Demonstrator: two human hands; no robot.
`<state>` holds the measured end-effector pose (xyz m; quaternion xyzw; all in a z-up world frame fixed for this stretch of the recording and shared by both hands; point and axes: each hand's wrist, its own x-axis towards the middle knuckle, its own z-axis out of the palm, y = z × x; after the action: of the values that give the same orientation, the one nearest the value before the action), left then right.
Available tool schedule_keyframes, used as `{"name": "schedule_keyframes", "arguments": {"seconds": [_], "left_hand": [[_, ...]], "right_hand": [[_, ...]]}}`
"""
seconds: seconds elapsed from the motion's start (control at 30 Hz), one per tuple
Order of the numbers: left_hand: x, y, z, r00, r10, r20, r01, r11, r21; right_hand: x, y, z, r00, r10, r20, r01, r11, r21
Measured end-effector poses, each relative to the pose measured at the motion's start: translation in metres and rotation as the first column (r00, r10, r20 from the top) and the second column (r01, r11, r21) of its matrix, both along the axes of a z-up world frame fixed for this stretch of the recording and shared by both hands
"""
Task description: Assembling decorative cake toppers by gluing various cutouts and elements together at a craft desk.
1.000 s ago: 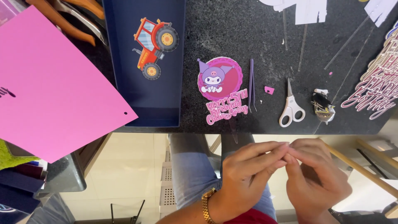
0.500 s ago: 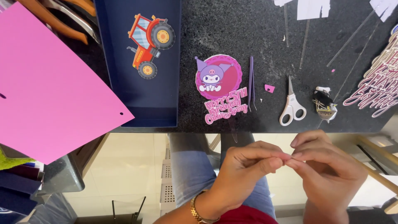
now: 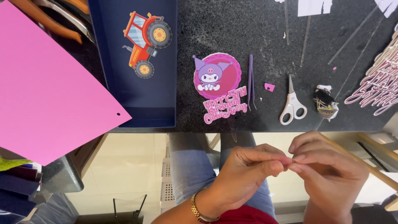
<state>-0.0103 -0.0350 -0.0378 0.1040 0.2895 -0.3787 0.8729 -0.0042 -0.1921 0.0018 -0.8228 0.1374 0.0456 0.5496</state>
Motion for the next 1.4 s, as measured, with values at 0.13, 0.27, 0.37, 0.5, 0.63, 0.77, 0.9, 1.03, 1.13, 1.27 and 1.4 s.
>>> {"name": "schedule_keyframes", "arguments": {"seconds": [0.13,0.27,0.37,0.5,0.63,0.77,0.9,1.03,1.13,1.27,1.4], "left_hand": [[0.007,0.002,0.002,0.987,-0.128,0.094,0.105,0.969,0.224],[0.025,0.01,0.006,0.953,-0.109,0.281,-0.016,0.913,0.408],[0.036,0.011,-0.004,0.947,-0.182,0.265,0.018,0.852,0.523],[0.038,0.015,-0.022,0.963,0.112,0.245,-0.199,0.911,0.362],[0.041,0.028,-0.025,0.958,0.163,0.237,-0.239,0.909,0.342],[0.045,0.045,-0.022,0.946,0.132,0.296,-0.236,0.907,0.348],[0.044,0.061,-0.034,0.946,0.203,0.251,-0.285,0.891,0.352],[0.043,0.075,-0.03,0.965,0.191,0.177,-0.25,0.873,0.419],[0.038,0.077,-0.019,0.961,0.218,0.168,-0.268,0.878,0.397],[0.039,0.077,0.023,0.966,0.238,0.098,-0.257,0.887,0.383],[0.026,0.083,0.025,0.978,0.153,0.139,-0.189,0.937,0.294]], "right_hand": [[-0.012,-0.003,-0.005,0.993,-0.083,0.081,0.075,0.993,0.09],[-0.075,-0.01,-0.08,0.983,0.18,-0.025,-0.134,0.81,0.571],[-0.187,-0.016,-0.192,0.673,0.524,-0.522,-0.358,0.849,0.39],[-0.282,0.017,-0.298,0.615,0.618,-0.491,-0.476,0.786,0.393],[-0.315,0.057,-0.352,0.508,0.717,-0.477,-0.588,0.693,0.416],[-0.321,0.109,-0.35,0.397,0.783,-0.479,-0.647,0.609,0.459],[-0.28,0.146,-0.357,0.325,0.817,-0.477,-0.706,0.545,0.453],[-0.247,0.166,-0.371,0.227,0.859,-0.458,-0.783,0.441,0.439],[-0.266,0.159,-0.356,0.111,0.88,-0.461,-0.815,0.346,0.465],[-0.234,0.129,-0.343,-0.015,0.892,-0.452,-0.87,0.211,0.445],[-0.096,0.067,-0.282,-0.092,0.882,-0.462,-0.914,0.109,0.39]]}}
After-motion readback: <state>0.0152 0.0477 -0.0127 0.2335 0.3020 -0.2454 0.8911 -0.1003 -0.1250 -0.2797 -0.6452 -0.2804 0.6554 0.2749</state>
